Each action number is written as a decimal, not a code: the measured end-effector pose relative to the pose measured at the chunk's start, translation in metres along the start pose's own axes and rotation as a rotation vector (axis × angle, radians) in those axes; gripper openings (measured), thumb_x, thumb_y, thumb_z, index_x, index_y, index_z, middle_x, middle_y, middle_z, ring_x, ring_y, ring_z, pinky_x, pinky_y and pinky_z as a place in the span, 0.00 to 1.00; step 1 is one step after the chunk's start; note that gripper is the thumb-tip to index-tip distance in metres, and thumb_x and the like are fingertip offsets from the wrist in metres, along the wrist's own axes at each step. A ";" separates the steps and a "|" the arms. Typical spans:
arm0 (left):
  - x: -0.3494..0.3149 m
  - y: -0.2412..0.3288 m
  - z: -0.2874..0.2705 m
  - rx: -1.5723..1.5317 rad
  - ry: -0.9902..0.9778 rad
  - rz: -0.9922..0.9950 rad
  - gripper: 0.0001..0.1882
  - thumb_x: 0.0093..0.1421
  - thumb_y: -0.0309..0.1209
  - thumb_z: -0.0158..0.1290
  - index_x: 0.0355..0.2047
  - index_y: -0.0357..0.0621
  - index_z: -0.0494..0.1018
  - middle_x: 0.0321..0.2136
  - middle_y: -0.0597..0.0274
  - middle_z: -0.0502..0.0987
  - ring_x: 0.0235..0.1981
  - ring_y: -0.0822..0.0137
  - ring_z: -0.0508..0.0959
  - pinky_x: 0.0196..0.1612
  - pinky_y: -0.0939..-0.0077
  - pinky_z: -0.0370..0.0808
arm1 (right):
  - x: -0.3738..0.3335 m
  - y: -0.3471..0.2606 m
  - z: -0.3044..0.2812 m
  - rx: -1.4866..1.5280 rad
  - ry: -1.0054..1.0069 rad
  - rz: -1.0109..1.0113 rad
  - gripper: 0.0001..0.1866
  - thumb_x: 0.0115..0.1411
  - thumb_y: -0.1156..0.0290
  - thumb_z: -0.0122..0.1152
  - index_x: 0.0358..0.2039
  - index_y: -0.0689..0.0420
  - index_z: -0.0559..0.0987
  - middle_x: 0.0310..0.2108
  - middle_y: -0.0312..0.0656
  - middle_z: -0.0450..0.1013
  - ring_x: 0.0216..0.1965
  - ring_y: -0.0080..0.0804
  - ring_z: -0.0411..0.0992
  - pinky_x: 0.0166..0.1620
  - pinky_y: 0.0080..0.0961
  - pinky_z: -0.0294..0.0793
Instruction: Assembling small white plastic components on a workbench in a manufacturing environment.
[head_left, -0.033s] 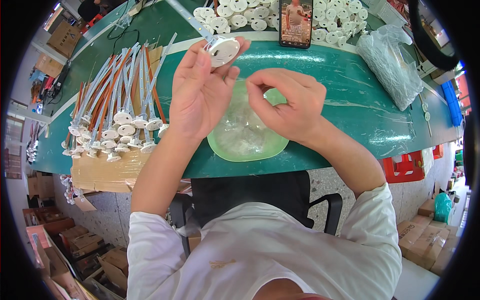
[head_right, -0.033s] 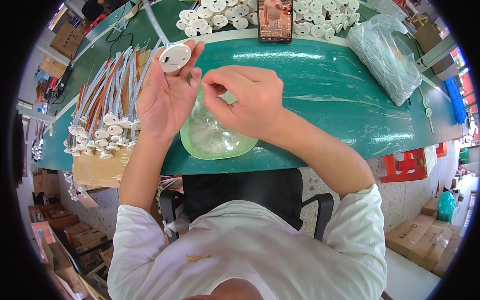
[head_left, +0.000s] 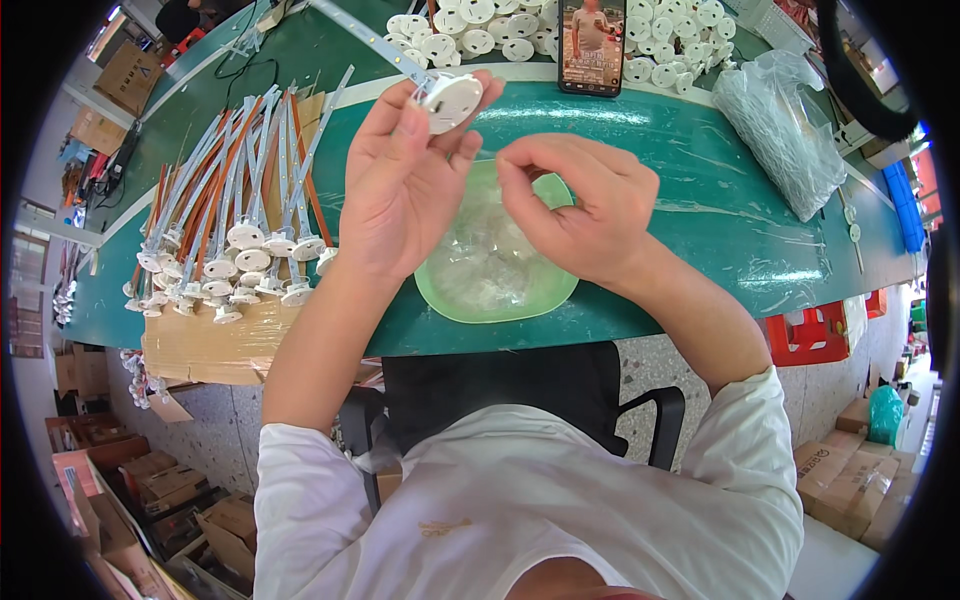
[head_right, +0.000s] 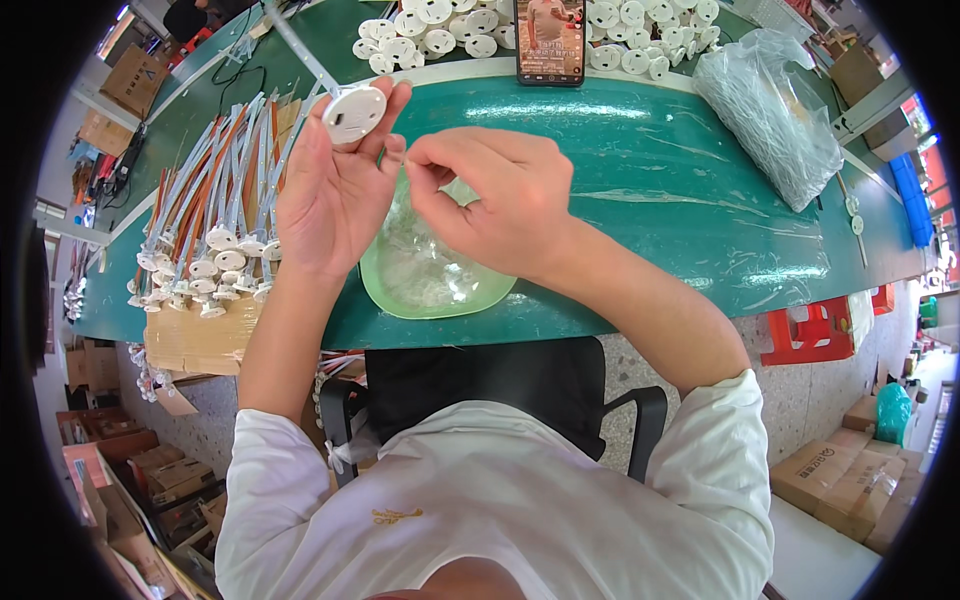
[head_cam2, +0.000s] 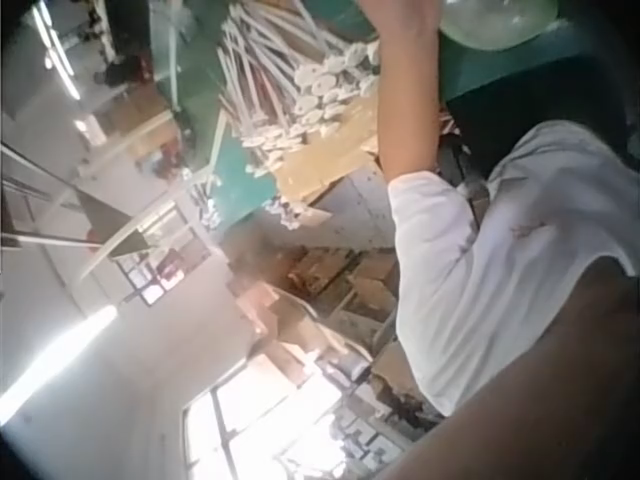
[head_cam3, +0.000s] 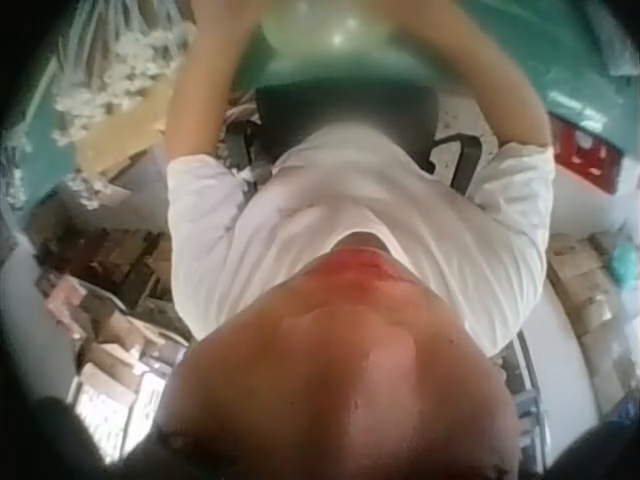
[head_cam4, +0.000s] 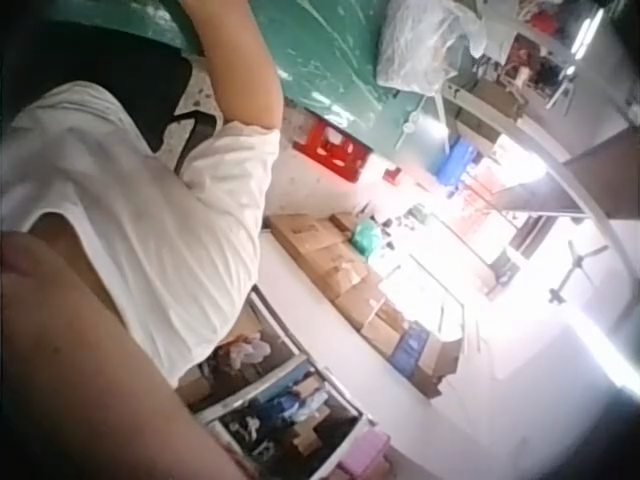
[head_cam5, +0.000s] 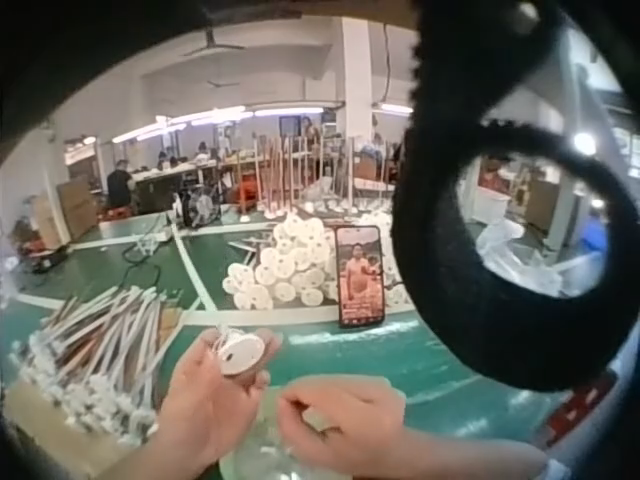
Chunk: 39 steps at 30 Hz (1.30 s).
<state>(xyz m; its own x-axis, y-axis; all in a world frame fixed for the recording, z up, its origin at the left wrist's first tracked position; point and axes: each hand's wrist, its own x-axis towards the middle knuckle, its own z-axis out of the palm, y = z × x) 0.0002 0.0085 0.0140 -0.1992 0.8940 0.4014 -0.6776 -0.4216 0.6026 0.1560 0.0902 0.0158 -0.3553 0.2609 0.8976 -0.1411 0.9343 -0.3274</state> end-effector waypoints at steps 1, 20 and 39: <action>0.000 -0.001 0.003 0.059 0.049 0.009 0.20 0.69 0.35 0.54 0.57 0.38 0.67 0.55 0.47 0.75 0.63 0.53 0.71 0.54 0.70 0.72 | 0.003 0.000 -0.002 -0.021 0.038 -0.044 0.07 0.48 0.84 0.69 0.29 0.63 0.81 0.26 0.42 0.80 0.24 0.28 0.79 0.28 0.19 0.78; -0.003 -0.008 0.004 0.088 0.068 -0.182 0.17 0.69 0.34 0.55 0.51 0.36 0.68 0.51 0.51 0.78 0.58 0.58 0.75 0.61 0.64 0.71 | 0.002 0.012 -0.003 -0.211 0.068 -0.269 0.10 0.46 0.85 0.70 0.31 0.62 0.82 0.26 0.43 0.79 0.24 0.34 0.78 0.28 0.23 0.79; -0.003 -0.015 0.006 0.299 0.255 -0.151 0.31 0.67 0.31 0.57 0.64 0.35 0.55 0.47 0.46 0.79 0.47 0.63 0.80 0.56 0.66 0.74 | -0.005 0.022 0.006 -0.216 -0.006 -0.275 0.10 0.46 0.83 0.69 0.32 0.61 0.82 0.28 0.43 0.79 0.25 0.36 0.78 0.27 0.25 0.78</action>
<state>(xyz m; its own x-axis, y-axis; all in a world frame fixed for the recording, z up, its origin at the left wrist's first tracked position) 0.0151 0.0116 0.0074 -0.3076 0.9423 0.1319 -0.4851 -0.2746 0.8302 0.1491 0.1081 0.0024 -0.3369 -0.0086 0.9415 -0.0340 0.9994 -0.0030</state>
